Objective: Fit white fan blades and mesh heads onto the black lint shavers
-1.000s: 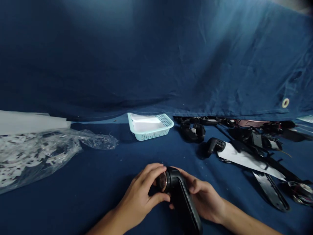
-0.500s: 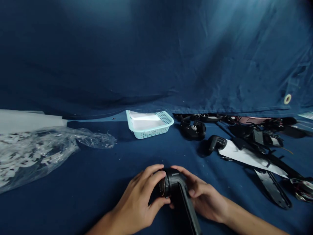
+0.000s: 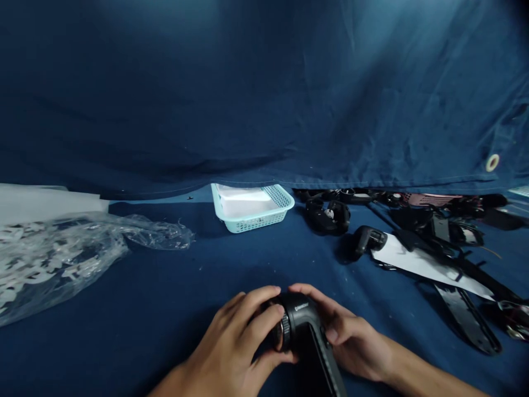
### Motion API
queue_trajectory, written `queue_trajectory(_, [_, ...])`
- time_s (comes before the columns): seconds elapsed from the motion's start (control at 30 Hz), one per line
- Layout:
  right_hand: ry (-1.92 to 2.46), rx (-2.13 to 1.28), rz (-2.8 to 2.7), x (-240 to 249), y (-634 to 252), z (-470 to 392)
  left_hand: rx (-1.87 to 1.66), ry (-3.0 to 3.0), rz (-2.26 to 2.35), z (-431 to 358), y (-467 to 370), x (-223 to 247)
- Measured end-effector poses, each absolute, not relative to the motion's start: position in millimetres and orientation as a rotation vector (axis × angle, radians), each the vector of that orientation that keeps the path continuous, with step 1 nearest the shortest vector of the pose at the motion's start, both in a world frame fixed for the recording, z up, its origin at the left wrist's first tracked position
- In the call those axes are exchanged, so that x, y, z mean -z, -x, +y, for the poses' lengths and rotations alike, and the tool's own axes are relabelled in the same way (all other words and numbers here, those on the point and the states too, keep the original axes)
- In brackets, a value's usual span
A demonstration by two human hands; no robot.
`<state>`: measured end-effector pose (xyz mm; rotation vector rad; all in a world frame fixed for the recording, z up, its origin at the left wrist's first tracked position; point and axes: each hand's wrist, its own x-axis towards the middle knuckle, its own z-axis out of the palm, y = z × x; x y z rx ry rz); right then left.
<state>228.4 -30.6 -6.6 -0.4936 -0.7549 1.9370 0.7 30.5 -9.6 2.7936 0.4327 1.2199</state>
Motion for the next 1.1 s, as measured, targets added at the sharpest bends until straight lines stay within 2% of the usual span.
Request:
queue_trajectory(0.8, [0.575, -1.970, -0.676, 5.2, -228.4, -32.1, -1.214, -2.751, 0.492, 23.9, -7.6, 13.7])
queue_trajectory(1.1, [0.596, -1.992, -0.656, 7.0, -231.0, -32.3, -1.317, -2.732, 0.493, 19.7, -8.5, 6.2])
